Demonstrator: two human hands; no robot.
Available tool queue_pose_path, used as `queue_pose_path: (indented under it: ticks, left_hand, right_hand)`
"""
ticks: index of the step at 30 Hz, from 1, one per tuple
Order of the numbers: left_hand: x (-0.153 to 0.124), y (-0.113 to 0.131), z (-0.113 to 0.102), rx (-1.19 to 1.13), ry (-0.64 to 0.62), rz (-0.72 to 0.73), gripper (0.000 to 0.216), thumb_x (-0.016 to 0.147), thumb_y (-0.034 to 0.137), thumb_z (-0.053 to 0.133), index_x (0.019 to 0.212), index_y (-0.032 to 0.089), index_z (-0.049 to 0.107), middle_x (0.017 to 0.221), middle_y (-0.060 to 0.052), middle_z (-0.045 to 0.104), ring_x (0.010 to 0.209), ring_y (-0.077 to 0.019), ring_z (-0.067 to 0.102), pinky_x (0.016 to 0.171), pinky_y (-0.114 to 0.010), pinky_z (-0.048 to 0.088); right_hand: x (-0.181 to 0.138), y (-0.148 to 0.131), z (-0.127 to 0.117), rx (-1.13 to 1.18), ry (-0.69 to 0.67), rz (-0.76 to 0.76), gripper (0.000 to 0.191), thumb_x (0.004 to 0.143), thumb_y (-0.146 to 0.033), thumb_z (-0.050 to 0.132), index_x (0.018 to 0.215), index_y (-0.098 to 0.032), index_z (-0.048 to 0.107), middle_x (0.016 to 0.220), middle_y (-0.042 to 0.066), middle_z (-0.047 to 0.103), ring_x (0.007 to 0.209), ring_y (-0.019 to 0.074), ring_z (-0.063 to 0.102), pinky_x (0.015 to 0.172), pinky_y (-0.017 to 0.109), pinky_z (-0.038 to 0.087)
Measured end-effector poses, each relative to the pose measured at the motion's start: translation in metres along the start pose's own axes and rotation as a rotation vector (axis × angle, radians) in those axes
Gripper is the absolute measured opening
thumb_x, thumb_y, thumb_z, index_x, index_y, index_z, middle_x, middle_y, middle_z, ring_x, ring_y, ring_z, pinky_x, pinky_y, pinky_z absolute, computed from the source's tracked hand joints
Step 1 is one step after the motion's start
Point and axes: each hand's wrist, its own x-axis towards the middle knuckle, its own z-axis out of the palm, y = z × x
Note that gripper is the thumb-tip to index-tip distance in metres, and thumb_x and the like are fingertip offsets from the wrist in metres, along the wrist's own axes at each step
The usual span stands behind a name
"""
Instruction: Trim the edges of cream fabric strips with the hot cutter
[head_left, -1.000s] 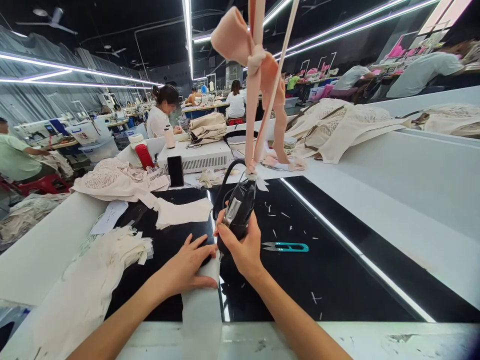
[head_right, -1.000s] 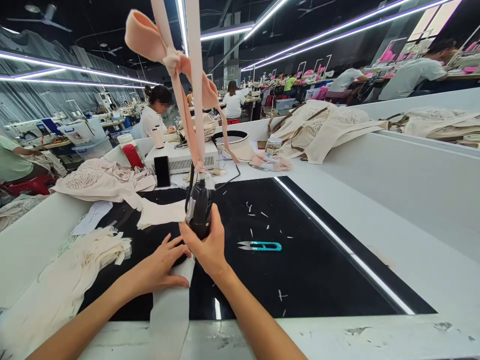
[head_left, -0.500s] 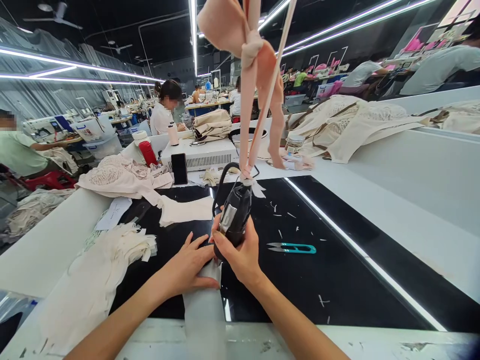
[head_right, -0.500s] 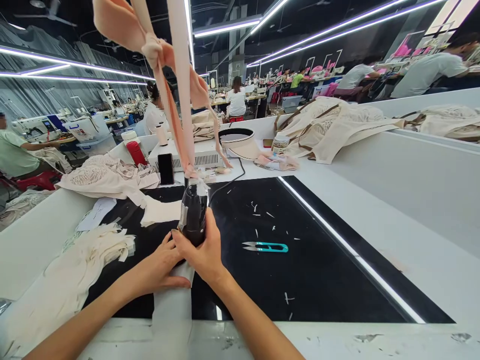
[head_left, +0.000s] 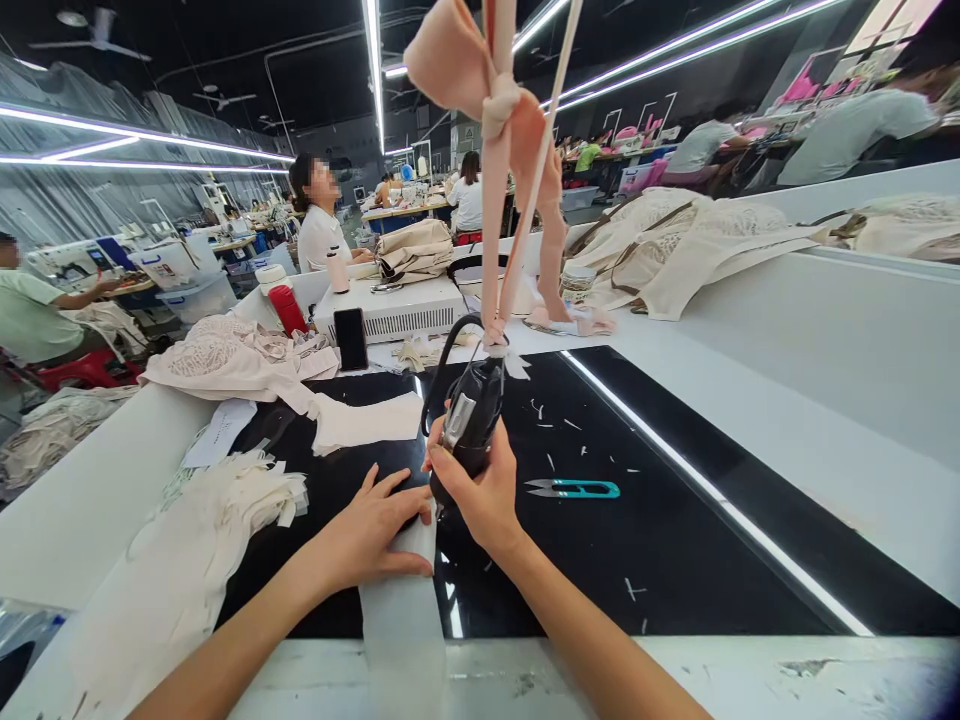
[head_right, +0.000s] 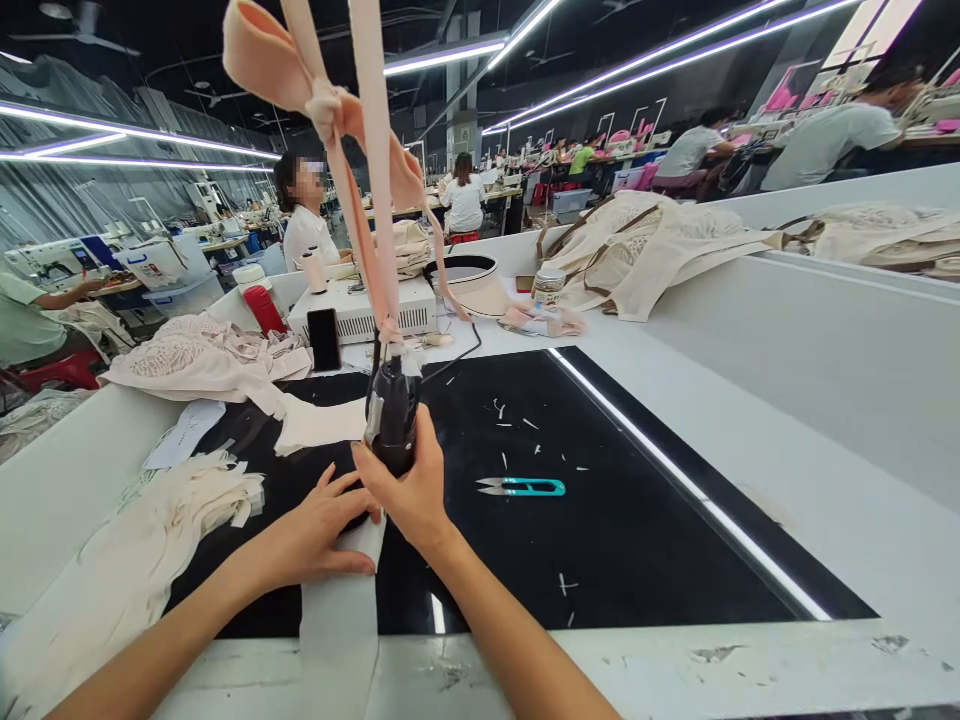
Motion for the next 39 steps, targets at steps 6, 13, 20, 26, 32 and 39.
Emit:
queue_pose_path:
  ticks: [6,13,20,26,32,39]
  left_hand:
    - [0.0,0.002,-0.003,0.005,-0.032,-0.025,0.04,0.082,0.036,0.085,0.107,0.026,0.055,0.147,-0.005,0.057,0.153,-0.0353,0.031,0.121,-0.076,0.008]
    - [0.001,0.002,-0.003,0.009,-0.044,-0.027,0.04,0.082,0.036,0.085,0.106,0.025,0.055,0.148,-0.004,0.056,0.154,-0.036,0.028,0.121,-0.077,0.008]
    - [0.001,0.001,-0.001,0.006,-0.033,-0.018,0.042,0.081,0.037,0.086,0.107,0.026,0.055,0.142,-0.004,0.06,0.152,-0.0351,0.033,0.121,-0.077,0.01]
    - [0.001,0.0,-0.001,0.007,-0.027,-0.015,0.042,0.081,0.039,0.085,0.109,0.026,0.056,0.148,-0.005,0.057,0.152,-0.0345,0.031,0.121,-0.076,0.009]
    - [0.001,0.0,-0.003,-0.021,-0.034,-0.029,0.04,0.081,0.035,0.085,0.112,0.027,0.06,0.159,-0.005,0.047,0.155,-0.0347,0.026,0.122,-0.074,0.006]
    - [0.002,-0.001,-0.003,-0.023,-0.046,-0.037,0.043,0.081,0.036,0.085,0.116,0.027,0.062,0.164,-0.006,0.039,0.156,-0.0344,0.023,0.122,-0.073,0.006]
  right_hand:
    - [-0.001,-0.004,0.001,-0.059,0.006,-0.019,0.022,0.08,-0.033,0.067,0.092,-0.024,0.051,0.08,-0.001,0.058,0.064,0.0148,0.054,0.06,0.032,0.051]
    - [-0.001,-0.001,0.0,-0.037,0.036,-0.004,0.027,0.079,-0.036,0.07,0.092,-0.025,0.05,0.08,-0.002,0.058,0.066,0.0147,0.054,0.061,0.032,0.051]
    - [0.0,0.0,0.002,-0.051,0.027,-0.002,0.024,0.079,-0.034,0.069,0.092,-0.024,0.051,0.079,-0.002,0.057,0.066,0.0147,0.054,0.061,0.031,0.05]
    - [-0.004,-0.006,0.002,-0.027,0.015,0.008,0.025,0.08,-0.036,0.07,0.093,-0.024,0.051,0.079,-0.003,0.059,0.064,0.0141,0.055,0.06,0.031,0.051]
    - [-0.012,-0.008,0.001,0.054,-0.028,0.056,0.029,0.08,-0.037,0.073,0.096,-0.025,0.051,0.079,-0.004,0.062,0.058,0.0127,0.057,0.056,0.03,0.052]
    - [-0.014,-0.005,0.002,0.048,-0.003,0.049,0.032,0.079,-0.039,0.075,0.097,-0.026,0.053,0.082,-0.003,0.064,0.064,0.0145,0.06,0.06,0.032,0.055]
